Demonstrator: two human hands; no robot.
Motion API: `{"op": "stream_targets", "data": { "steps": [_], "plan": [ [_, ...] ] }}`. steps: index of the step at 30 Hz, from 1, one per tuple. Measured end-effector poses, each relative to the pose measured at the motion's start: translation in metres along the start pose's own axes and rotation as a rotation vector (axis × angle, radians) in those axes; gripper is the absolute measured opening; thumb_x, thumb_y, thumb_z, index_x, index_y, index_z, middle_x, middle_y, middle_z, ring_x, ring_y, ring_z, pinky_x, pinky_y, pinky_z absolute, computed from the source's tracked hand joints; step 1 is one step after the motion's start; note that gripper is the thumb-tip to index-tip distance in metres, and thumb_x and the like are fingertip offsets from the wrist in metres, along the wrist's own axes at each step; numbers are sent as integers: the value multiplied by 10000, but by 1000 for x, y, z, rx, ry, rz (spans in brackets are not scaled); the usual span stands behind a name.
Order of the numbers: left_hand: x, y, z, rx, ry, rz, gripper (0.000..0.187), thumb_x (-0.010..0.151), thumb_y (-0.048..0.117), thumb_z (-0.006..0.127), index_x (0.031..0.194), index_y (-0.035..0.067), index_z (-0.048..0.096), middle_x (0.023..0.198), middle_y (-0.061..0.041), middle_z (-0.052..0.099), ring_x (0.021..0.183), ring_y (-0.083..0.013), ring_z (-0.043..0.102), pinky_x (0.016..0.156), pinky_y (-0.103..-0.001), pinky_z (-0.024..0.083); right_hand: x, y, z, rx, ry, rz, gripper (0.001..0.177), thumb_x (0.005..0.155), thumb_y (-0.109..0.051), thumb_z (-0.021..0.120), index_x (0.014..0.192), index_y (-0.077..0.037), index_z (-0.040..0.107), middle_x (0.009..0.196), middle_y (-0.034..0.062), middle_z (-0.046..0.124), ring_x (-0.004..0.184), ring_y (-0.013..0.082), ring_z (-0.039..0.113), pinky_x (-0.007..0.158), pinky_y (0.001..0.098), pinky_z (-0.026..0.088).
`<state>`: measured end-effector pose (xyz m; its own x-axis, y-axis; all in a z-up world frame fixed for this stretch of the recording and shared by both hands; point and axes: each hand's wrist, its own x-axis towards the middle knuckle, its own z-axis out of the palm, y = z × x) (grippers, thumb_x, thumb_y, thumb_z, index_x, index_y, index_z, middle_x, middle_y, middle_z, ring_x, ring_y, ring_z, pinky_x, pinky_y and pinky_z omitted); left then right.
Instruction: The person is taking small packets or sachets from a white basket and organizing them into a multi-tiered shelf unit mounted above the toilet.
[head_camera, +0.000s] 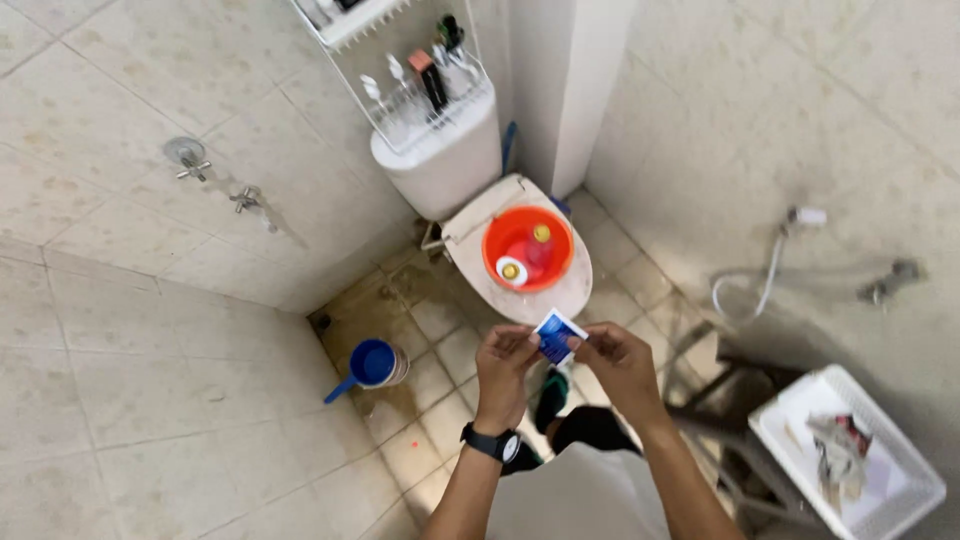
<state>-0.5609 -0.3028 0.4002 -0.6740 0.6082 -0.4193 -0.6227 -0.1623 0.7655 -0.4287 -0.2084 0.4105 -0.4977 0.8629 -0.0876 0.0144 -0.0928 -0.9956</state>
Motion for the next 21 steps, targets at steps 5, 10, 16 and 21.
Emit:
{"op": "stream_targets", "data": {
  "steps": [5, 10, 16, 21],
  "plan": [
    [69, 27, 10, -19, 80, 62, 223, 807, 9, 841, 963, 34, 683, 887, -38, 686, 758, -138, 677, 670, -261, 610, 78, 3, 30, -29, -75, -37, 181, 843, -98, 873, 947, 19, 780, 698, 146, 744, 684, 202, 736, 726, 351, 594],
    [124, 82, 24, -3, 113, 166, 195, 826, 15, 831, 950, 31, 681, 871, -59, 675, 744, -145, 689, 676, -283, 615, 145, -28, 73, -65, -125, -37, 161, 872, -151, 863, 873, -11, 783, 664, 133, 723, 680, 179, 701, 725, 370, 580],
    [191, 146, 32, 204, 94, 303, 275, 900, 33, 752, 1166, 6, 688, 968, -98, 631, 828, -162, 647, 736, -299, 595, 230, -78, 122, -253, -20, -164, 102, 873, -117, 842, 852, -37, 783, 665, 107, 718, 654, 160, 676, 700, 347, 573],
    [291, 178, 24, 525, -156, 435, 420, 943, 12, 656, 1357, 84, 670, 828, -116, 691, 653, -156, 657, 578, -271, 556, 316, -99, 174, -347, 134, -358, 99, 900, -92, 830, 871, -28, 760, 651, 110, 662, 670, 169, 621, 683, 352, 518]
  ]
}}
